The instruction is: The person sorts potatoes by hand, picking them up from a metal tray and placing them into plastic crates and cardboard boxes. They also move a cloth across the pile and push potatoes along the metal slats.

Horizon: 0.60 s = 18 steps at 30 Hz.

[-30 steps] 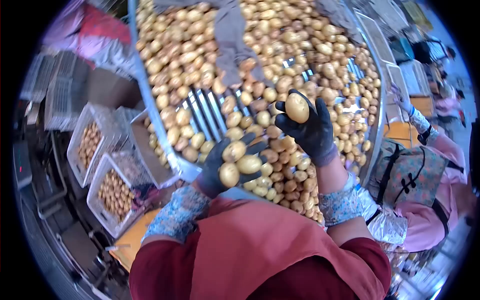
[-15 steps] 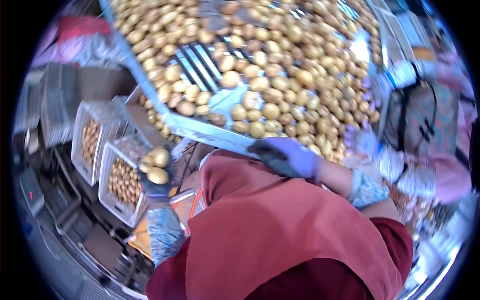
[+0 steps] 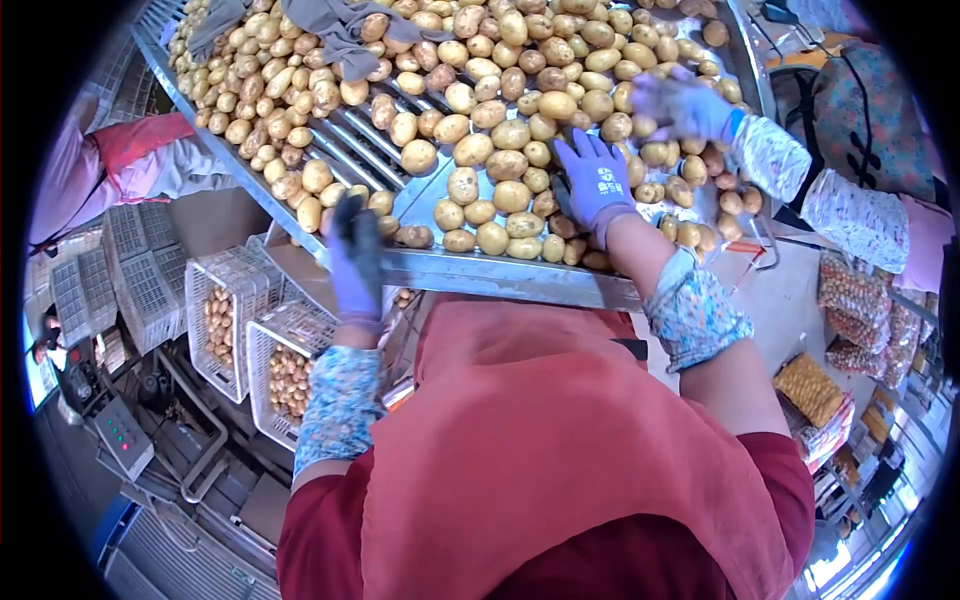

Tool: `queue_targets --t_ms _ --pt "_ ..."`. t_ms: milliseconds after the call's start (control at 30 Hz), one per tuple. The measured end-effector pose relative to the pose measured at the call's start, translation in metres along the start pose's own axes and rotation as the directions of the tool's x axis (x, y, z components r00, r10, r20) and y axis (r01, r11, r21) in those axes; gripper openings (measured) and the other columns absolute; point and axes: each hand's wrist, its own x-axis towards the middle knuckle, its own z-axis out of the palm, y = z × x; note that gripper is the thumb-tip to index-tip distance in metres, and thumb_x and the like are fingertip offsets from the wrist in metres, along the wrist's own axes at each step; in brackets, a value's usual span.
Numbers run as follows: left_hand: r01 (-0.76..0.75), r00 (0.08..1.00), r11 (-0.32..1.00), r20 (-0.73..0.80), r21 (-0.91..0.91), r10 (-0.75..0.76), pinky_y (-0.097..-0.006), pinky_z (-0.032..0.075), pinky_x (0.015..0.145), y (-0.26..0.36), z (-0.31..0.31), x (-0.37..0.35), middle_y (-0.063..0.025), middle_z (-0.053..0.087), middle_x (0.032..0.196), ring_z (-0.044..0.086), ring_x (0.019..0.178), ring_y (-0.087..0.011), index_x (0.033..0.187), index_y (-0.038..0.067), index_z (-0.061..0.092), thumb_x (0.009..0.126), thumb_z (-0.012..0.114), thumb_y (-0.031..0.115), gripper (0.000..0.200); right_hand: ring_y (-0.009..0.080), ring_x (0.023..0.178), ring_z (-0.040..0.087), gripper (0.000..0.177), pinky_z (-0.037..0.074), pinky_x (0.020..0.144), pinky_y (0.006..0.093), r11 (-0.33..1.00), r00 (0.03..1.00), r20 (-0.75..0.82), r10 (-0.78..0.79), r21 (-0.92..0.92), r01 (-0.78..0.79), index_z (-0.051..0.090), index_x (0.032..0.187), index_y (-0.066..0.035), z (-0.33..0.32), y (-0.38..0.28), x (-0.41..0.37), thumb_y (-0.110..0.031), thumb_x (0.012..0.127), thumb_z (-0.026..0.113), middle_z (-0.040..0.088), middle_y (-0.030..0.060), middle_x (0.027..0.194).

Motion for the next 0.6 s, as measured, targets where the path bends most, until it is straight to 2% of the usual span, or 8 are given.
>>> queue_targets --t_ms 100,200,300,367,400,467,500,600 --pt "0.105 0.961 0.994 0.26 -0.01 -0.099 -0.0273 0.05 0.084 0.033 0.033 -0.012 -0.0104 0.06 0.119 0.058 0.096 -0.0137 0.132 -0.001 0.051 0.097 0.058 0.012 0.038 0.033 0.112 0.056 0.041 0.041 0.096 0.0504 0.958 0.981 -0.146 0.125 0.274 -0.081 0.06 0.12 -0.014 0.004 -0.009 0.012 -0.021 0.08 0.062 0.056 0.0156 0.124" --pt "-0.048 0.958 0.989 0.286 0.142 0.006 -0.0313 0.051 0.085 0.01 0.039 -0.012 -0.0136 0.06 0.12 0.06 0.096 -0.018 0.133 -0.002 0.05 0.091 0.065 0.012 0.047 0.0323 0.102 0.057 0.035 0.042 0.089 0.0518 0.914 0.977 -0.152 -0.152 0.355 0.198 0.061 0.111 -0.013 -0.022 -0.051 0.012 -0.016 0.076 0.063 0.058 0.0131 0.111" --pt "-0.301 0.909 0.871 0.393 0.388 0.139 -0.0333 0.052 0.085 0.011 0.05 -0.001 -0.014 0.061 0.118 0.062 0.094 -0.0198 0.135 0.003 0.049 0.09 0.066 0.009 0.048 0.0274 0.113 0.055 0.039 0.035 0.105 0.0482 0.927 0.935 -0.176 -0.307 0.167 0.335 0.061 0.121 -0.017 0.016 -0.089 0.0 -0.015 0.082 0.057 0.062 0.0078 0.112" --pt "-0.382 0.889 0.877 0.375 0.292 0.262 -0.0318 0.052 0.084 -0.009 0.061 0.008 -0.0145 0.06 0.118 0.061 0.094 -0.0194 0.137 0.003 0.047 0.091 0.064 0.009 0.049 0.0266 0.12 0.053 0.04 0.029 0.11 0.0509 0.94 0.936 0.156 -0.316 0.185 0.287 0.061 0.127 -0.023 0.005 -0.102 0.015 -0.014 0.088 0.051 0.066 0.0078 0.109" --pt "-0.242 0.924 0.92 0.362 0.307 0.122 -0.0304 0.052 0.083 -0.017 0.061 0.014 -0.0148 0.06 0.119 0.06 0.096 -0.0191 0.138 0.003 0.045 0.092 0.063 0.01 0.05 0.0272 0.118 0.055 0.039 0.026 0.112 0.0524 0.93 0.944 0.106 -0.312 0.235 0.281 0.061 0.126 -0.029 0.015 -0.112 0.025 -0.014 0.093 0.047 0.067 0.0085 0.105" --pt "0.056 0.959 0.996 0.273 0.062 -0.071 -0.0267 0.051 0.082 -0.004 0.068 0.019 -0.0144 0.057 0.121 0.058 0.1 -0.0176 0.14 0.002 0.04 0.094 0.06 0.01 0.051 0.0288 0.11 0.06 0.035 0.03 0.107 0.0489 0.951 0.9 0.308 -0.308 0.134 0.279 0.063 0.123 -0.031 0.008 -0.125 0.048 -0.018 0.093 0.049 0.068 0.009 0.101" --pt "0.407 0.879 0.913 0.275 -0.008 -0.389 -0.0271 0.049 0.087 0.023 0.063 0.017 -0.0109 0.056 0.121 0.056 0.106 -0.0165 0.139 0.001 0.041 0.096 0.057 0.009 0.047 0.0288 0.107 0.061 0.035 0.032 0.104 0.0471 0.947 0.896 0.308 -0.319 0.139 0.289 0.062 0.123 -0.031 0.008 -0.126 0.054 -0.018 0.093 0.051 0.068 0.0091 0.1" --pt "0.439 0.884 0.863 0.294 -0.25 -0.364 -0.0316 0.048 0.095 -0.011 0.036 0.022 -0.009 0.055 0.125 0.057 0.112 -0.0217 0.138 0.007 0.045 0.095 0.059 0.015 0.045 0.0304 0.097 0.062 0.039 0.036 0.099 0.047 0.92 0.954 0.14 -0.266 0.332 0.208 0.058 0.129 -0.027 0.0 -0.117 0.048 -0.021 0.09 0.056 0.067 0.0118 0.095"
